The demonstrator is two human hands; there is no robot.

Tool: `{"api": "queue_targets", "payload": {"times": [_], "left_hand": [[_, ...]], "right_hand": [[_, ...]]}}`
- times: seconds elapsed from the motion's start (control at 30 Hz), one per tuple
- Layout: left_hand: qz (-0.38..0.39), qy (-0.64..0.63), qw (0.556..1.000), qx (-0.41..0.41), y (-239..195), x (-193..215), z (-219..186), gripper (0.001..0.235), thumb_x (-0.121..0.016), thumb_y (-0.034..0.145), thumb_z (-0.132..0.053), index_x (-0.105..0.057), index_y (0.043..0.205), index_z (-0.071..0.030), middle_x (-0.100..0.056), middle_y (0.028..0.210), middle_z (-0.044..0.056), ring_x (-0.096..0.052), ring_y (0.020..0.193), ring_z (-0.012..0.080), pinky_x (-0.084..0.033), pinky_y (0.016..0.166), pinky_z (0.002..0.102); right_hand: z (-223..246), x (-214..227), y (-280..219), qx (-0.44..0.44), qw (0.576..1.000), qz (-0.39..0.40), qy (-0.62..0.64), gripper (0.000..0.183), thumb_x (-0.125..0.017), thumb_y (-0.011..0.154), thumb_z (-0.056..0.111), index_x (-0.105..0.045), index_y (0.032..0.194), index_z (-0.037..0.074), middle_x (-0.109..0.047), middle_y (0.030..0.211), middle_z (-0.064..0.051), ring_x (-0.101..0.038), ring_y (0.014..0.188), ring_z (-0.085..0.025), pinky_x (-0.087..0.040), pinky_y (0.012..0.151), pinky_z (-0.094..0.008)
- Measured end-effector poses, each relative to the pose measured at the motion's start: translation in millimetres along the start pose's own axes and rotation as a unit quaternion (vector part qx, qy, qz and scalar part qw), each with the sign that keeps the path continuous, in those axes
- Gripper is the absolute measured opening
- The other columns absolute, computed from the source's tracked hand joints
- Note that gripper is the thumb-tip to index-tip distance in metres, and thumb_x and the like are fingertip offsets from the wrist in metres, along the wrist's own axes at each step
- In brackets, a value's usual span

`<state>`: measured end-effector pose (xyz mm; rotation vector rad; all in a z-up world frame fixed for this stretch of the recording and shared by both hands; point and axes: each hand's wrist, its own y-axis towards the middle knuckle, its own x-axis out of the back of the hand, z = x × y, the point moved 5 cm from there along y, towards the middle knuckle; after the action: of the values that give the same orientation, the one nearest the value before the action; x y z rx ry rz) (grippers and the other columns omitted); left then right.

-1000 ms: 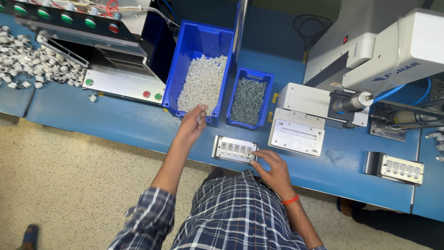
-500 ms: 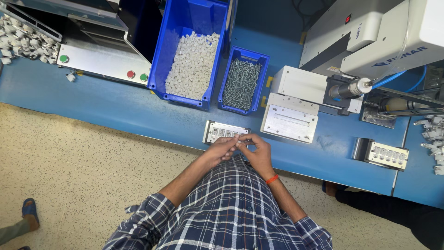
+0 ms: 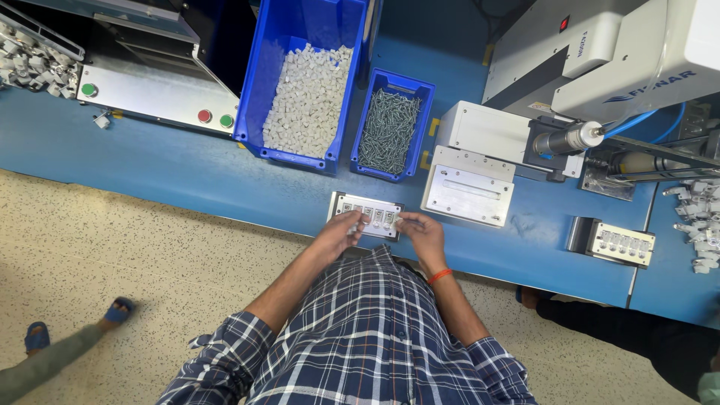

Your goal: The person assembles small electrical components by hand. They pick white plastic parts and metal pins from blue bins, insert them into a metal jig, and place the completed units onto the table. The process is repeated multiple times.

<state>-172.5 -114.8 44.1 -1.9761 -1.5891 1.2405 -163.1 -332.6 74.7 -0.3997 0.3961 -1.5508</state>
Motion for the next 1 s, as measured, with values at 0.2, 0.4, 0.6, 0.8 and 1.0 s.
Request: {"api": "queue_targets", "payload": {"times": [0.2, 0.4, 0.6, 0.8, 1.0], "left_hand": [[-0.022, -0.075, 0.997, -0.018, -1, 34, 1, 0.032, -0.052, 0.106, -0.026, -0.07, 0.107, 0.0, -0.061, 0.09, 0.001, -0.057, 0.077, 0.0101, -0.051, 0.072, 0.028], [-0.021, -0.137, 0.99, 0.0, -9, 45, -10, 0.039, -0.042, 0.103, -0.023, -0.069, 0.112, 0.004, -0.064, 0.091, 0.004, -0.06, 0.078, 0.0128, -0.056, 0.074, 0.03], [-0.015, -0.114, 0.993, -0.005, -16, 51, -20, 0.036, -0.048, 0.104, -0.017, -0.069, 0.122, 0.007, -0.062, 0.092, 0.002, -0.058, 0.08, 0.0096, -0.056, 0.077, 0.027], [0.02, -0.099, 0.995, 0.002, -14, 59, -26, 0.033, -0.054, 0.105, -0.018, -0.07, 0.125, 0.003, -0.059, 0.089, -0.001, -0.056, 0.077, 0.007, -0.054, 0.072, 0.024], [0.085, -0.081, 0.993, 0.028, -14, 58, -25, 0.035, -0.053, 0.106, -0.022, -0.069, 0.126, 0.001, -0.057, 0.084, -0.004, -0.053, 0.071, 0.0055, -0.05, 0.065, 0.019]], "right_hand": [[-4, -3, 8, -0.031, 0.999, -0.01, -0.026, 0.024, -0.073, 0.089, 0.002, -0.075, 0.112, -0.004, -0.079, 0.098, -0.013, -0.074, 0.086, -0.015, -0.06, 0.082, -0.026], [2, -10, 14, -0.028, 0.997, -0.04, -0.066, 0.019, -0.075, 0.087, 0.003, -0.078, 0.105, -0.003, -0.078, 0.092, -0.011, -0.071, 0.077, -0.013, -0.059, 0.072, -0.025], [-1, -12, 20, -0.059, 0.991, -0.051, -0.106, 0.017, -0.077, 0.086, 0.005, -0.08, 0.101, -0.002, -0.078, 0.088, -0.008, -0.069, 0.074, -0.011, -0.058, 0.069, -0.024], [-17, -4, 35, -0.082, 0.993, -0.037, -0.082, 0.017, -0.078, 0.084, 0.005, -0.078, 0.099, -0.002, -0.078, 0.089, -0.007, -0.069, 0.078, -0.011, -0.054, 0.068, -0.023], [-38, -1, 47, -0.063, 0.995, -0.043, -0.068, 0.019, -0.081, 0.082, 0.004, -0.074, 0.099, -0.002, -0.072, 0.082, -0.004, -0.064, 0.074, -0.011, -0.052, 0.065, -0.023]]}}
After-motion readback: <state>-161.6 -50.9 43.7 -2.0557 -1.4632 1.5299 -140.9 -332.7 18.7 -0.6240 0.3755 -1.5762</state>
